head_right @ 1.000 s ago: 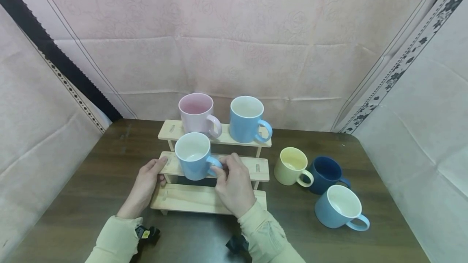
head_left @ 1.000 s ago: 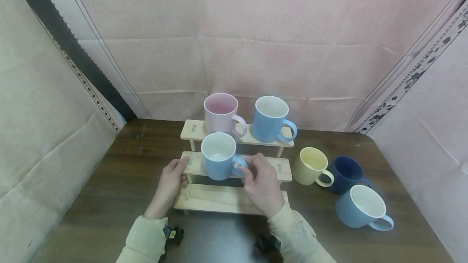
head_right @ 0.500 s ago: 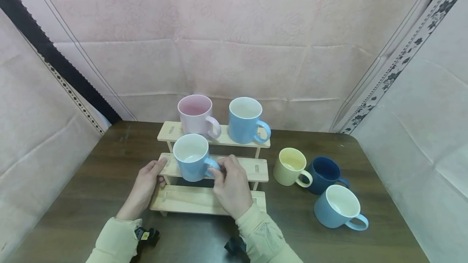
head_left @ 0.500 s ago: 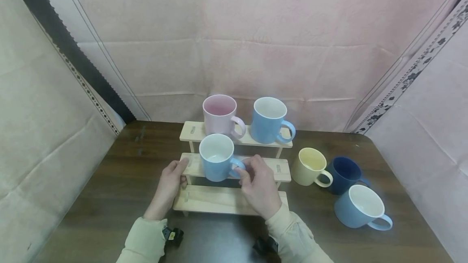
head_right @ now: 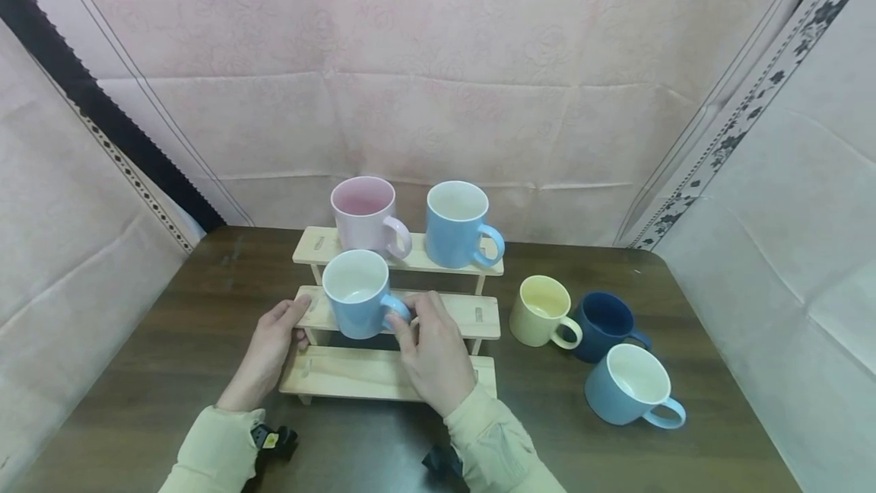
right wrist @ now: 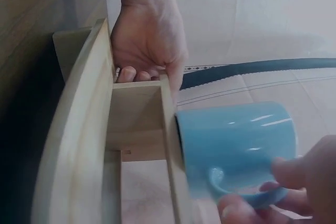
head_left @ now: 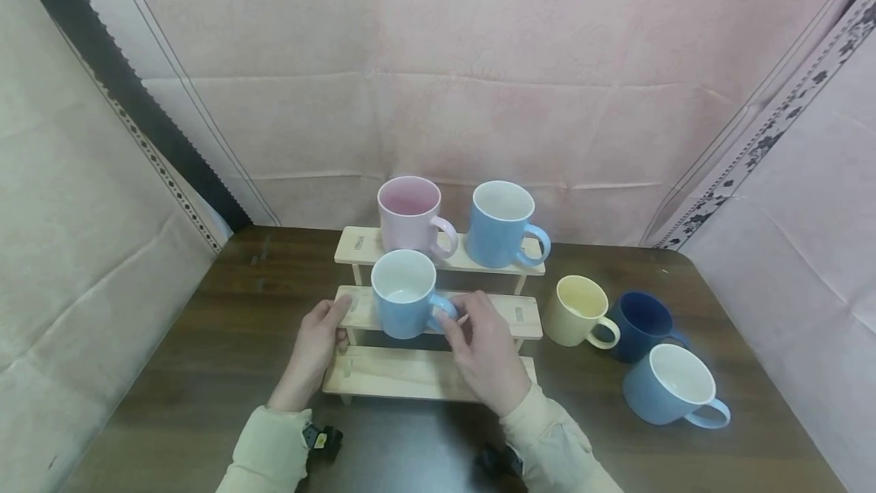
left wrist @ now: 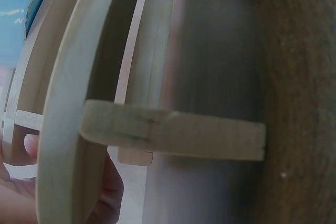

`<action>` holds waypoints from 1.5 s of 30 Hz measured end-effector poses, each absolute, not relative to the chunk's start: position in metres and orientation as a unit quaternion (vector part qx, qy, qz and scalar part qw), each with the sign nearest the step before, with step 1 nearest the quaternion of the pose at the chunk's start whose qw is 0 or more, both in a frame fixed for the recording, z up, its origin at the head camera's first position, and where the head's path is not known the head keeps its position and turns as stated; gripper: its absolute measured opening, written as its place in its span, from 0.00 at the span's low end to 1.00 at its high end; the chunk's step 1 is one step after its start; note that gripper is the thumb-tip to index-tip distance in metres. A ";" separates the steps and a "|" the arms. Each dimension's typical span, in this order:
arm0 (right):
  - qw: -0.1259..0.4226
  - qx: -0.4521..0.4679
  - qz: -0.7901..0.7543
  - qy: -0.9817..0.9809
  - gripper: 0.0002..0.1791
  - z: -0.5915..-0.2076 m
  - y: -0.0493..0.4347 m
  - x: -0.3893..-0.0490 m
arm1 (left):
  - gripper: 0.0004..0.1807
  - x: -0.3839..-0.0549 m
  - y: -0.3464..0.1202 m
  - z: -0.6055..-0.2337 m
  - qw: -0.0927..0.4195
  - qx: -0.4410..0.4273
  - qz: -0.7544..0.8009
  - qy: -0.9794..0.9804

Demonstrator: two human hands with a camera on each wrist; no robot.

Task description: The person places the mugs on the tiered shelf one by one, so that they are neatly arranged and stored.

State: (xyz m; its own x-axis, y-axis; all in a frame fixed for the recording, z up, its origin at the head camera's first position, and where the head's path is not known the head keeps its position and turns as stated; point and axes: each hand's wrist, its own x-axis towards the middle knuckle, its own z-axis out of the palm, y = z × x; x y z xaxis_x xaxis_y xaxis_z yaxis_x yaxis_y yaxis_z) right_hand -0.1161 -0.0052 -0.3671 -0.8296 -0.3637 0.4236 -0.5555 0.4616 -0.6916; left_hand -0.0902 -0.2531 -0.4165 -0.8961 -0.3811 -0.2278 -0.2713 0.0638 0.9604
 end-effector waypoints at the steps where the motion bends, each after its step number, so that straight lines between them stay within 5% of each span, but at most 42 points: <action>1: 0.106 0.267 0.435 -0.853 0.14 -0.366 -0.004 -0.115 | 0.24 -0.090 -0.253 -0.417 0.043 0.224 -0.647 -0.728; 8: 0.098 0.243 0.415 -0.871 0.27 -0.363 0.007 -0.108 | 0.23 -0.093 -0.253 -0.417 0.045 0.221 -0.647 -0.728; 17: 0.097 0.236 0.354 -0.900 0.22 -0.355 0.037 -0.095 | 0.23 -0.095 -0.253 -0.418 0.038 0.219 -0.650 -0.727; 25: 0.168 0.224 0.301 -0.911 0.16 -0.346 0.086 -0.088 | 0.24 -0.094 -0.253 -0.419 0.048 0.215 -0.649 -0.728; 36: 0.187 0.115 0.314 -0.924 0.15 -0.350 0.158 -0.075 | 0.25 -0.091 -0.255 -0.422 0.049 0.221 -0.642 -0.732; 45: 0.166 -0.067 0.292 -0.939 0.19 -0.375 0.218 -0.069 | 0.24 -0.090 -0.254 -0.421 0.047 0.222 -0.644 -0.731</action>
